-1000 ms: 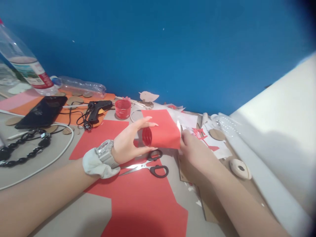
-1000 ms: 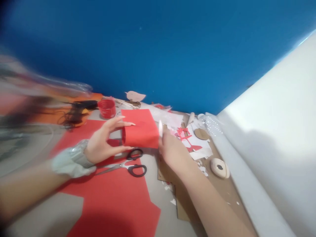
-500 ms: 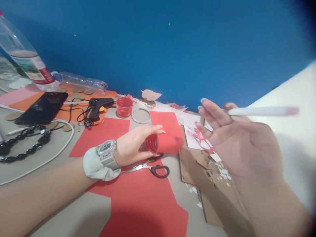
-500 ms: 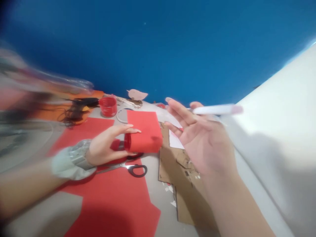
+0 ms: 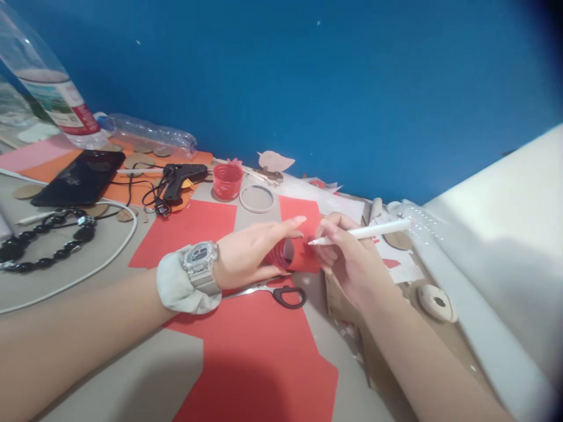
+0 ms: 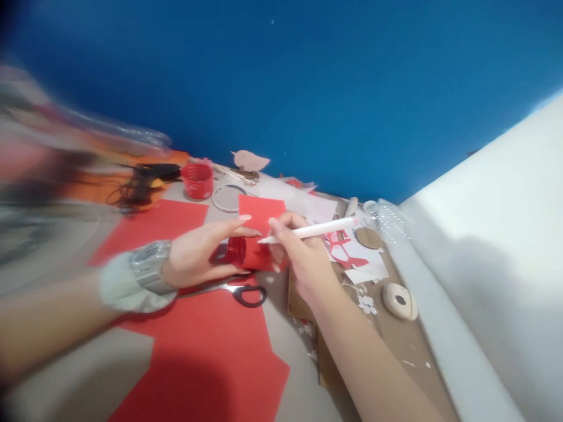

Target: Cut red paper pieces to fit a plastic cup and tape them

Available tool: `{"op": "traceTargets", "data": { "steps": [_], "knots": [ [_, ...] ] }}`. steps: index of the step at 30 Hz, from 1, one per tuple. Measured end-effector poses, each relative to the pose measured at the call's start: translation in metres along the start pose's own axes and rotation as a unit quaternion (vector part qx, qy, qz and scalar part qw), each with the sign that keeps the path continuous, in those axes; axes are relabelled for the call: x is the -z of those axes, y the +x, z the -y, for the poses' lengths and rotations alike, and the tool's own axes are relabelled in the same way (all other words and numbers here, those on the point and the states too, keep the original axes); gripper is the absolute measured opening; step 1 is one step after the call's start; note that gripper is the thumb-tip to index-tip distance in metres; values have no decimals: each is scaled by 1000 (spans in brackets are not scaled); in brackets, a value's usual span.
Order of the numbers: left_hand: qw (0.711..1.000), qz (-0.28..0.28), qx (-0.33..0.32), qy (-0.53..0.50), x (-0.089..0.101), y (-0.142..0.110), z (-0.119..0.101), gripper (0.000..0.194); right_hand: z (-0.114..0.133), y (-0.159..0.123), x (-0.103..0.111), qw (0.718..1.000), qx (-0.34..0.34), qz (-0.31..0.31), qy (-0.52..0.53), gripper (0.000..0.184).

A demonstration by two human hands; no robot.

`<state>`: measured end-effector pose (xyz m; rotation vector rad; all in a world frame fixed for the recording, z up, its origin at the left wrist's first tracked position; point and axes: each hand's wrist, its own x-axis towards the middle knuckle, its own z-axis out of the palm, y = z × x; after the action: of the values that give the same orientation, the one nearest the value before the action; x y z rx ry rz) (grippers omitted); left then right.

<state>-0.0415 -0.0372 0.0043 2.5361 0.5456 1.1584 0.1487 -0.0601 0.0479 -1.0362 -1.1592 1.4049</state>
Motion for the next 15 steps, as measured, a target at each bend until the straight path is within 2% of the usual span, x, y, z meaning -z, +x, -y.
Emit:
{"op": "traceTargets", "data": {
  "steps": [5,10,15],
  "knots": [
    [999,-4,-39,3,-2,-1,2,77,-8,-3,-7,994,50,-43,-83,26],
    [999,-13,-39,25,-4,-1,2,75,-9,-6,-17,984,77,-87,-132,28],
    [1000,2,-15,24,-3,0,0,69,-10,-5,-15,986,68,-72,-134,27]
  ]
}}
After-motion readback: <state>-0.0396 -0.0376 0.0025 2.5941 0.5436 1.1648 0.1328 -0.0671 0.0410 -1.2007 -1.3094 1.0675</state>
